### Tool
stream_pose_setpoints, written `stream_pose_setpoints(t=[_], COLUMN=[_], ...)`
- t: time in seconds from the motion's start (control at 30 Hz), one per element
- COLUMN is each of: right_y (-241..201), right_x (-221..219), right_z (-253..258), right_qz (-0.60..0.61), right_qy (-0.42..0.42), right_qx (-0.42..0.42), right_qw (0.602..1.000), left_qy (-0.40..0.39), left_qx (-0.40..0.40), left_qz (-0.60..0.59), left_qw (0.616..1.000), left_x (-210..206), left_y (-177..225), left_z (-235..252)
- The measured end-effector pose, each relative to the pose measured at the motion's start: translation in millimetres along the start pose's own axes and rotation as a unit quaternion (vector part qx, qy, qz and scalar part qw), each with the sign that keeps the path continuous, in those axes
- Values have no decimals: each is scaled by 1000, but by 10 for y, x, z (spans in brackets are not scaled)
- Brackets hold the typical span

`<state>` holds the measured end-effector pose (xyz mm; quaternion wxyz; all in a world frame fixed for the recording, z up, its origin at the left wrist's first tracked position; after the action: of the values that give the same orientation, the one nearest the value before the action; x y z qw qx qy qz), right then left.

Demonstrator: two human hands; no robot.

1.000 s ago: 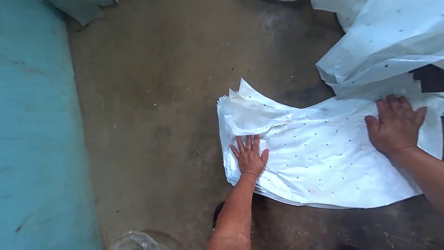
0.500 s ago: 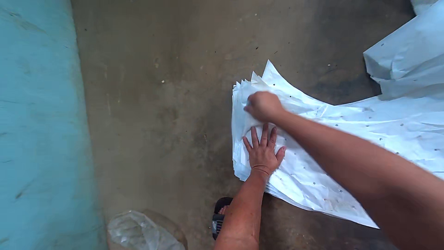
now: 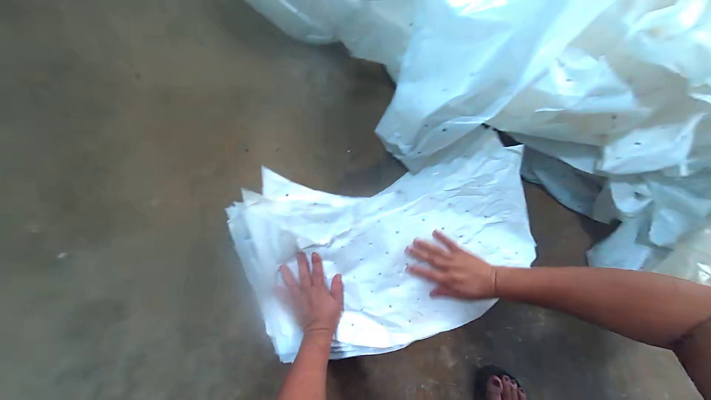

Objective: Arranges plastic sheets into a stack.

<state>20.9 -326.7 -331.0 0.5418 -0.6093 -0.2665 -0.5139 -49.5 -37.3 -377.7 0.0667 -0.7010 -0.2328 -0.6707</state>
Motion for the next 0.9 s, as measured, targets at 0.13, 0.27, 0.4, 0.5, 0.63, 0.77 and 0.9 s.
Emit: stream_pose_setpoints(t=[0.13,0.27,0.4,0.5,0.63,0.77,0.9], right_y=[1276,1568,1355,1312,1372,1561,1322], right_x=[241,688,1022,1167,1312,1459,2025], right_z=[-609,-642,-626,-639,-219,403,830], right_qz=[-49,-10,18,116,262,416,412], right_qy=[-16,47,211,288,285,244,261], right_qx=[-333,-484,-457,-483,-396,-390,-361], right_qw=[941,874,864,819,832,784,795], left_qy=[-4,-14,-24,-66,-161,-160,-106], left_qx=[7,-3,-8,5,49,33,-43], left_qz=[25,24,25,30,44,10,-123], left_qw=[1000,1000,999,997,985,987,986], left_x=[1,56,76,126,344,681,1126], left_y=[2,16,-2,2,90,378,846], left_z=[11,17,32,47,130,178,263])
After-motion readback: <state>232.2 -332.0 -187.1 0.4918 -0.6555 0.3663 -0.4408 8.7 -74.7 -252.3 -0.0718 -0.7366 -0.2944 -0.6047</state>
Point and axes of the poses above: each hand's wrist, its own z-axis towards the middle knuckle, its own x-axis out of the back of the hand, y = z × x, the point moved 4 cm from there along z, towards the middle knuckle, and after that the axes turned 10 degrees about x, right-handed, at the moved point
